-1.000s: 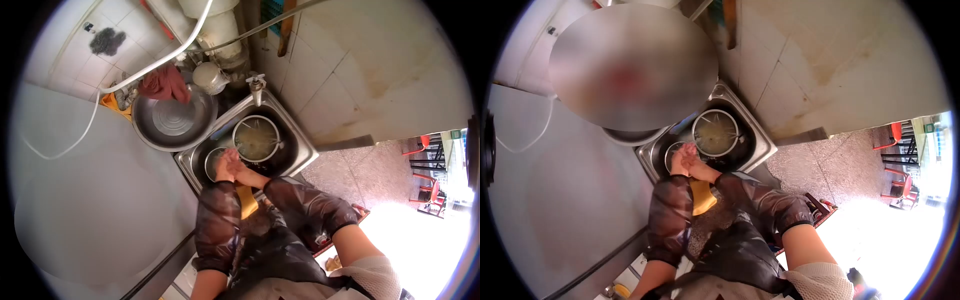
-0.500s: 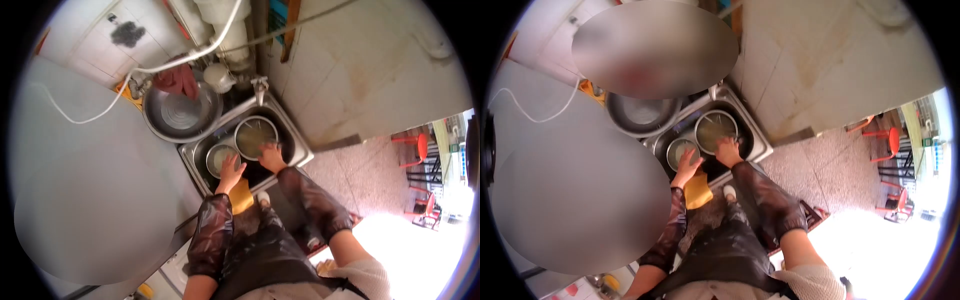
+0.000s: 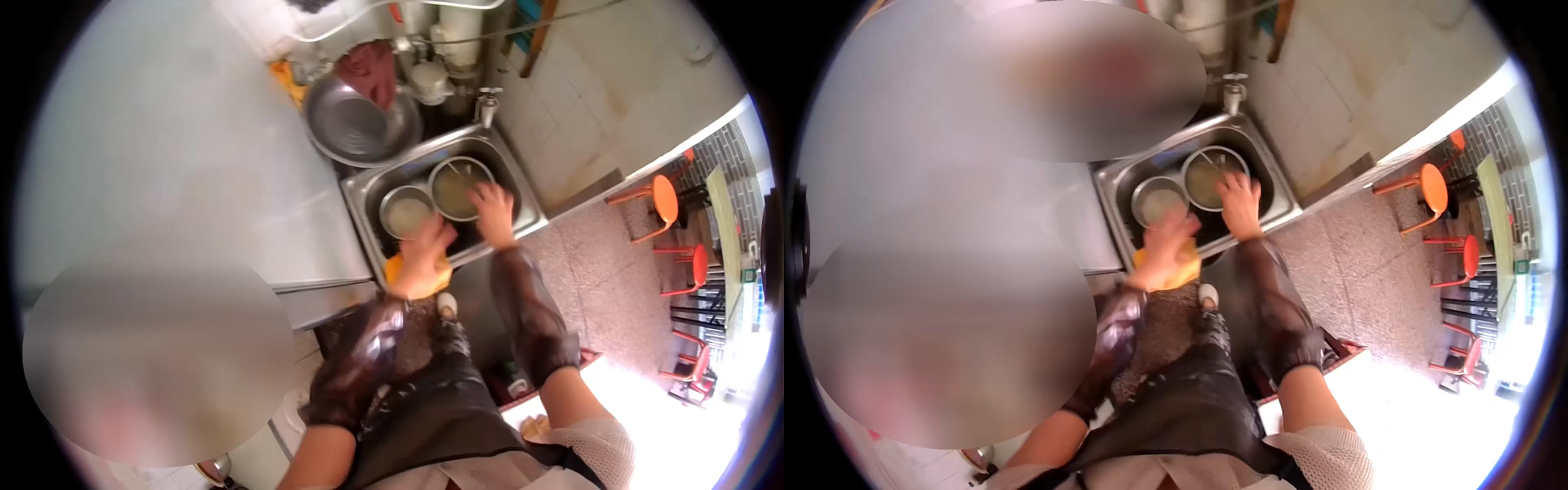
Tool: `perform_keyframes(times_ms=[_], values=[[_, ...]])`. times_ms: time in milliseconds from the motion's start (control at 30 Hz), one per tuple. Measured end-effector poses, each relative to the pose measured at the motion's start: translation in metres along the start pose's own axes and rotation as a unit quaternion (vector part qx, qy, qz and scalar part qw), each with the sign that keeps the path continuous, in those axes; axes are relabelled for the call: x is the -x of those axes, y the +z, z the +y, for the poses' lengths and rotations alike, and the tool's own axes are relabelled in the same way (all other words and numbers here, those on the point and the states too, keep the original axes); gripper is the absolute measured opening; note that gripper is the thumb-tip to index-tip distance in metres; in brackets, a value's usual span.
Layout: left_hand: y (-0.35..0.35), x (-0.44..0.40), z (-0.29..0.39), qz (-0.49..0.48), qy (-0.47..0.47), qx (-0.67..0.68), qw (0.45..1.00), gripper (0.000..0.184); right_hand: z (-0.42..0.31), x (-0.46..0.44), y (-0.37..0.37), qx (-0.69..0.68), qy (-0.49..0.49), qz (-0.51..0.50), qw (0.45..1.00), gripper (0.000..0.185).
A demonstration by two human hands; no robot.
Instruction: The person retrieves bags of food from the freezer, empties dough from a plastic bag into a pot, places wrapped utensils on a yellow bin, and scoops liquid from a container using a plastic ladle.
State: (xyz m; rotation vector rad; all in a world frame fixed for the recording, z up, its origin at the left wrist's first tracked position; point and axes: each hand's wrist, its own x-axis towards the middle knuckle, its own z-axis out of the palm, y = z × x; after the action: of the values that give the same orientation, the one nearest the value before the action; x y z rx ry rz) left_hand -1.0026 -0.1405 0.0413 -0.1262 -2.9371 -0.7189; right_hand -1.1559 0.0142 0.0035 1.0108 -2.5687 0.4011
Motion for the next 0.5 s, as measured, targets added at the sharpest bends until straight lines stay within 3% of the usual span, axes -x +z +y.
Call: perform_keyframes(times_ms=[33, 67, 100, 167, 233, 267, 333, 467, 500], values=[[0.011, 0.04, 0.0, -0.022, -0.032, 0.135, 0.99, 0.051, -0.032, 0.022, 0.01, -0.16, 0.171, 0.091, 0.968, 0.025], [0.008, 0.086, 0.002, -0.075, -0.174, 0.314, 0.931, 0.046, -0.054, 0.051, 0.017, -0.277, 0.234, 0.014, 0.932, 0.026], [0.002, 0.137, -0.001, -0.035, -0.179, 0.36, 0.915, 0.042, -0.083, 0.074, 0.004, -0.198, 0.153, 0.038, 0.967, 0.025], [0.005, 0.238, -0.023, 0.027, -0.214, 0.342, 0.914, 0.034, -0.16, 0.134, -0.005, -0.149, 0.121, -0.007, 0.981, 0.02], [0.015, 0.347, -0.055, 0.057, -0.311, 0.351, 0.881, 0.03, -0.231, 0.186, 0.004, -0.266, 0.008, -0.076, 0.961, 0.024], [0.008, 0.4, -0.067, 0.062, -0.366, 0.379, 0.847, 0.029, -0.277, 0.215, 0.006, -0.24, -0.053, -0.133, 0.96, 0.033], [0.002, 0.503, -0.091, 0.101, -0.382, 0.367, 0.842, 0.028, -0.369, 0.255, 0.009, -0.33, -0.153, -0.168, 0.916, 0.037], [-0.023, 0.653, -0.093, 0.183, -0.454, 0.377, 0.786, 0.028, -0.522, 0.246, 0.054, -0.392, -0.228, -0.194, 0.87, 0.047], [-0.022, 0.687, -0.091, 0.224, -0.46, 0.409, 0.755, 0.028, -0.553, 0.235, 0.079, -0.333, -0.225, -0.196, 0.894, 0.047]])
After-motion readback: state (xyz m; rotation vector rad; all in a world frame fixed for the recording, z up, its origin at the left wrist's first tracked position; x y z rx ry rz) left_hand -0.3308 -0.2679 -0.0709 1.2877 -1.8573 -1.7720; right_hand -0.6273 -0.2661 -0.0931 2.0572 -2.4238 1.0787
